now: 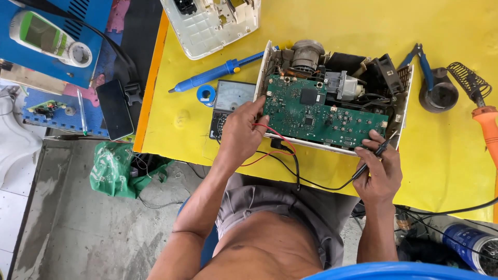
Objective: The person uses multimeter probes to test points on a green circuit board inside a disassembled white appliance. They then use a soldering iron to apply heat to specific components on the board while holding it steady with their other hand.
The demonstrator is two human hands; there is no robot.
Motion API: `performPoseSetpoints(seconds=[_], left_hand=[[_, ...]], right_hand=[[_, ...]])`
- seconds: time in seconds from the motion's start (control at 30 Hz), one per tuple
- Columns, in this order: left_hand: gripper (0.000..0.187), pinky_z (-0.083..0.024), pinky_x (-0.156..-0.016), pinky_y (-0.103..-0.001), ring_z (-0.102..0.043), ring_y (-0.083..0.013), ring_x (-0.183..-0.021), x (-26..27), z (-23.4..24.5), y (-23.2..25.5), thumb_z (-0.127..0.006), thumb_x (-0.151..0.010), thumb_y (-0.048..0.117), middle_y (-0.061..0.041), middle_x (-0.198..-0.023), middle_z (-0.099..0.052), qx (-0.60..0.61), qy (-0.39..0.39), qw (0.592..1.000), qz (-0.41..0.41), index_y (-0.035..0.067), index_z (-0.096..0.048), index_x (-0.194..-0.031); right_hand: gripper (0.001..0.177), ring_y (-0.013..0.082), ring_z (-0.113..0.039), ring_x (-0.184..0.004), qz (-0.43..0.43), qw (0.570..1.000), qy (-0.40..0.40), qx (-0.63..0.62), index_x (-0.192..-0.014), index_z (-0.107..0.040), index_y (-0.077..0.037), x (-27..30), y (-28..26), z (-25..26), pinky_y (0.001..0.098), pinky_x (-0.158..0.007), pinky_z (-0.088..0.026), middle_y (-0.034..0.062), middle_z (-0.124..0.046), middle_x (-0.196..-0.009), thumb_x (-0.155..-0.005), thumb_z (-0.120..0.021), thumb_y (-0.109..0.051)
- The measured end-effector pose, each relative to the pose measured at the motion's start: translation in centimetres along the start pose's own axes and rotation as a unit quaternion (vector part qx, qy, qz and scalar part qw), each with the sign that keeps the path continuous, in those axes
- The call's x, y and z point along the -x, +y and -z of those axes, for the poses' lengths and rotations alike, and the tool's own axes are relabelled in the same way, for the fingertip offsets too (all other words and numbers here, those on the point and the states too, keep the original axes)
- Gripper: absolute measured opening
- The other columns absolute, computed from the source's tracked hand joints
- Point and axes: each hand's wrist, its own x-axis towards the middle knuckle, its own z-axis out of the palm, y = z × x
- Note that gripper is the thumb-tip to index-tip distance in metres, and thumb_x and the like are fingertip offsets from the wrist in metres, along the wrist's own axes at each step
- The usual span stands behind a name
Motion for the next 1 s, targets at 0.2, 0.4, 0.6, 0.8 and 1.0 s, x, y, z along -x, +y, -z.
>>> performPoseSetpoints(seconds=[0.2,0.4,0.6,0.8,1.0], left_hand=[[0.042,-0.059,-0.075,-0.054,-0.073,-0.0367,-0.09,-0.2,0.0,1.0,-0.067,-0.095,0.022,-0.011,-0.102,-0.074,-0.117,-0.009,0.993,0.004,0.01,-0.068,-0.135],[0.044,-0.059,-0.071,-0.058,-0.072,-0.0418,-0.083,0.0,-0.2,2.6,-0.058,-0.098,0.028,-0.011,-0.108,-0.073,-0.235,-0.03,0.971,0.01,0.013,-0.065,-0.138],[0.038,-0.06,-0.066,-0.054,-0.074,-0.0369,-0.073,0.5,-2.2,1.5,-0.052,-0.1,0.03,-0.005,-0.107,-0.071,-0.325,0.007,0.946,-0.013,0.019,-0.066,-0.133],[0.02,-0.06,-0.057,-0.033,-0.073,-0.0226,-0.067,2.1,-1.4,3.4,-0.064,-0.101,0.022,0.001,-0.093,-0.068,-0.207,0.209,0.943,-0.157,0.013,-0.078,-0.111],[0.027,-0.063,-0.068,-0.034,-0.075,-0.0238,-0.076,8.6,-1.7,3.0,-0.082,-0.085,0.017,-0.004,-0.094,-0.072,0.033,0.105,0.959,-0.262,0.012,-0.079,-0.112]], right_hand=[[0.018,0.0421,-0.068,-0.125,0.042,0.99,-0.062,0.116,-0.116,-0.069,-0.007,-1.3,-1.4,1.1,0.0601,-0.116,-0.045,0.0115,-0.06,-0.113,-0.105,-0.059,0.003],[0.019,0.0382,-0.069,-0.124,-0.007,0.991,-0.061,0.117,-0.114,-0.072,-0.012,-0.5,-1.3,1.3,0.064,-0.124,-0.035,0.0096,-0.068,-0.116,-0.103,-0.064,0.002],[0.019,0.0358,-0.066,-0.13,-0.025,0.988,-0.064,0.137,-0.116,-0.072,-0.013,-0.8,-2.4,0.2,0.0622,-0.125,-0.03,0.0103,-0.071,-0.118,-0.103,-0.068,0.0],[0.023,0.0437,-0.07,-0.105,0.001,0.993,0.096,0.066,-0.113,-0.07,0.005,0.3,-3.9,0.0,0.064,-0.11,-0.042,0.0217,-0.073,-0.108,-0.107,-0.06,-0.015],[0.015,0.0324,-0.065,-0.067,-0.002,0.994,0.094,-0.056,-0.096,-0.077,0.007,3.9,-6.9,-2.4,0.0488,-0.077,-0.055,0.0141,-0.074,-0.078,-0.088,-0.072,-0.005]])
